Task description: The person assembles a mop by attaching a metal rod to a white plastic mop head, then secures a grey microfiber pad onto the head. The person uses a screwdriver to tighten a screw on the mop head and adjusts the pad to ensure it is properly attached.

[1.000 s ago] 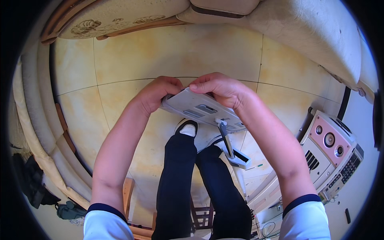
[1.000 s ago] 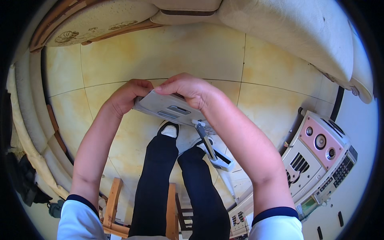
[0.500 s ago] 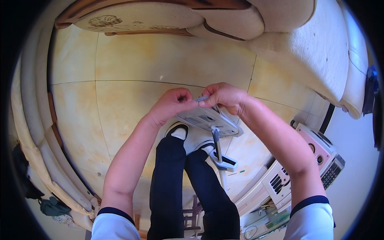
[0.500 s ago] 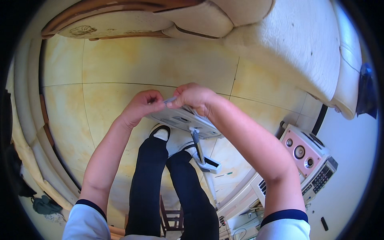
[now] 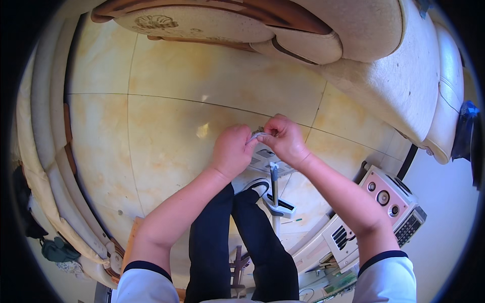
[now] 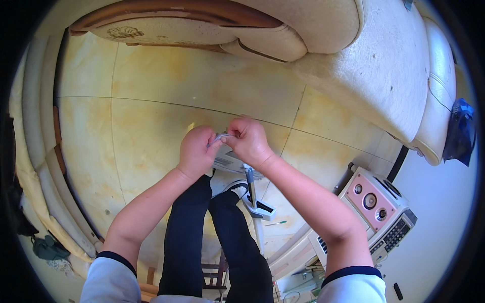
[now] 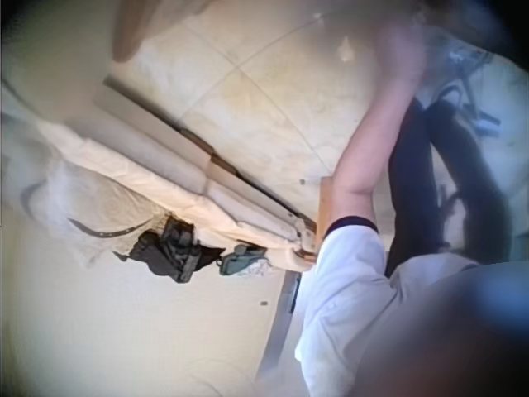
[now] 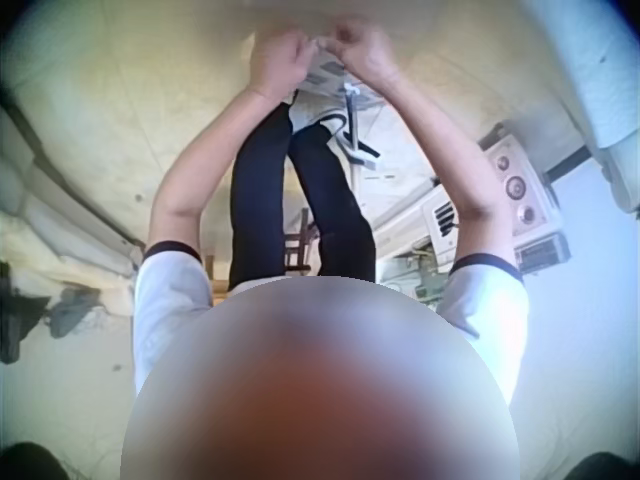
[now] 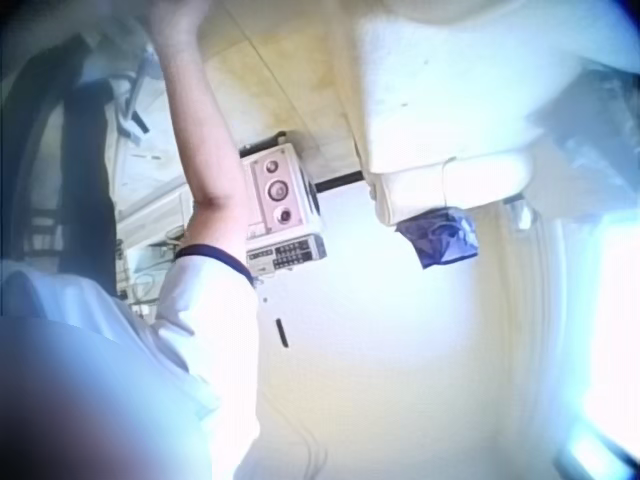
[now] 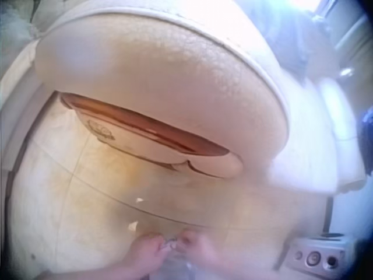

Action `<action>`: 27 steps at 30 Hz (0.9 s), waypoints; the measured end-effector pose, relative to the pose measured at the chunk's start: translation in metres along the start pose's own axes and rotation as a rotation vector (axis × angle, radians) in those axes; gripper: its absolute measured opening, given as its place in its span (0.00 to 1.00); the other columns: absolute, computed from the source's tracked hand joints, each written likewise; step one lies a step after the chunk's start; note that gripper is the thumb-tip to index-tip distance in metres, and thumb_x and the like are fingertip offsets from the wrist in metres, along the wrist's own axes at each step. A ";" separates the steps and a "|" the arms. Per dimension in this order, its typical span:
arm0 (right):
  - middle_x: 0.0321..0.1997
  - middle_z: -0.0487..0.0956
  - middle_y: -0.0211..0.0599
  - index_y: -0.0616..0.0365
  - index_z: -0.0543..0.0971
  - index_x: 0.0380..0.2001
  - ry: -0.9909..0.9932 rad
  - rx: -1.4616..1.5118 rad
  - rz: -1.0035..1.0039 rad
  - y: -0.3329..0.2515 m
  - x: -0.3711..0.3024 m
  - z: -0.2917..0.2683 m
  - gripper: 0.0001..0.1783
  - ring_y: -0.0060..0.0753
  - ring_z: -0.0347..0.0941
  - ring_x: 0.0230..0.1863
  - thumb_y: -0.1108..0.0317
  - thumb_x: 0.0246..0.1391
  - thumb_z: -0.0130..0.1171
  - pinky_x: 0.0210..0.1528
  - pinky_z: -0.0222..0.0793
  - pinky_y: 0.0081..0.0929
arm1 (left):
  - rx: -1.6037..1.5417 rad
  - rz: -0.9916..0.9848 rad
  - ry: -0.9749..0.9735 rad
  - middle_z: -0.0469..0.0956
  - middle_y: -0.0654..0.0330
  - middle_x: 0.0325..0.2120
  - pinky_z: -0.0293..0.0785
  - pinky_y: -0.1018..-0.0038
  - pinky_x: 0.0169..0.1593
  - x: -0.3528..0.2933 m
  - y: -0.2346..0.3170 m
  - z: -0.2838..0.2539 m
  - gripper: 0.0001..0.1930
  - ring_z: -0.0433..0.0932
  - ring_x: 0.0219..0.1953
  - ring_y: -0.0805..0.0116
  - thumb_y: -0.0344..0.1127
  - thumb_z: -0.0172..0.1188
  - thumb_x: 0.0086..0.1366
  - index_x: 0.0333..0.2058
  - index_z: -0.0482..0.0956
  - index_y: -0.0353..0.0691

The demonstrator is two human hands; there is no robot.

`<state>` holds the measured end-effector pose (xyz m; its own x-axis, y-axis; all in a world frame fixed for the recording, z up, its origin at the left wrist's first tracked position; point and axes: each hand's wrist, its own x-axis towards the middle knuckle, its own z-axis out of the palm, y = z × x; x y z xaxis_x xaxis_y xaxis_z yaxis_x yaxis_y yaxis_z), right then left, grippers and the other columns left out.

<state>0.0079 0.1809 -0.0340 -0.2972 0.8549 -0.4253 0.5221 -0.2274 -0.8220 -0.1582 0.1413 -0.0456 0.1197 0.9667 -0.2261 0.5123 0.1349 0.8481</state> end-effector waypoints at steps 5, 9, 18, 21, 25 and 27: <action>0.24 0.71 0.38 0.57 0.74 0.20 0.174 -0.130 -0.270 0.001 -0.007 0.008 0.08 0.44 0.68 0.29 0.73 0.37 0.65 0.29 0.65 0.34 | 0.053 0.123 0.215 0.67 0.54 0.19 0.62 0.62 0.27 -0.009 0.000 0.012 0.10 0.67 0.24 0.52 0.32 0.63 0.53 0.22 0.69 0.38; 0.27 0.72 0.37 0.55 0.75 0.24 0.234 -0.278 -0.572 -0.001 -0.014 0.007 0.07 0.44 0.69 0.30 0.75 0.38 0.63 0.29 0.68 0.33 | 0.003 0.225 0.299 0.66 0.55 0.19 0.62 0.62 0.27 -0.016 -0.005 0.017 0.10 0.66 0.24 0.52 0.31 0.63 0.52 0.22 0.69 0.38; 0.29 0.72 0.40 0.58 0.74 0.26 0.288 -0.306 -0.465 0.022 -0.016 0.007 0.06 0.45 0.71 0.27 0.77 0.42 0.60 0.27 0.69 0.32 | -0.004 -0.158 0.151 0.68 0.59 0.20 0.64 0.69 0.28 -0.010 0.005 0.026 0.12 0.67 0.23 0.63 0.33 0.66 0.52 0.24 0.70 0.38; 0.27 0.73 0.41 0.59 0.74 0.25 0.309 -0.146 -0.333 0.019 -0.017 0.016 0.05 0.44 0.71 0.25 0.77 0.43 0.61 0.27 0.68 0.30 | -0.179 -0.260 0.147 0.66 0.61 0.20 0.63 0.72 0.26 -0.008 -0.004 0.032 0.13 0.65 0.22 0.69 0.36 0.67 0.53 0.26 0.70 0.38; 0.24 0.74 0.44 0.62 0.75 0.25 0.185 0.178 0.019 0.035 -0.019 0.015 0.06 0.39 0.71 0.24 0.76 0.41 0.62 0.27 0.67 0.30 | -0.182 -0.276 0.011 0.68 0.60 0.20 0.65 0.72 0.28 -0.012 -0.005 0.038 0.13 0.66 0.23 0.69 0.37 0.66 0.53 0.30 0.71 0.38; 0.24 0.75 0.44 0.62 0.76 0.25 0.036 0.351 0.206 0.037 -0.020 0.008 0.07 0.37 0.71 0.24 0.76 0.41 0.63 0.27 0.67 0.30 | -0.149 -0.198 0.043 0.69 0.58 0.20 0.66 0.72 0.30 -0.022 -0.006 0.042 0.13 0.67 0.24 0.67 0.36 0.66 0.54 0.30 0.71 0.37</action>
<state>0.0268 0.1515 -0.0589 -0.1835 0.7889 -0.5864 0.2615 -0.5359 -0.8028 -0.1281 0.1107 -0.0654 -0.0080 0.9262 -0.3771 0.3907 0.3500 0.8514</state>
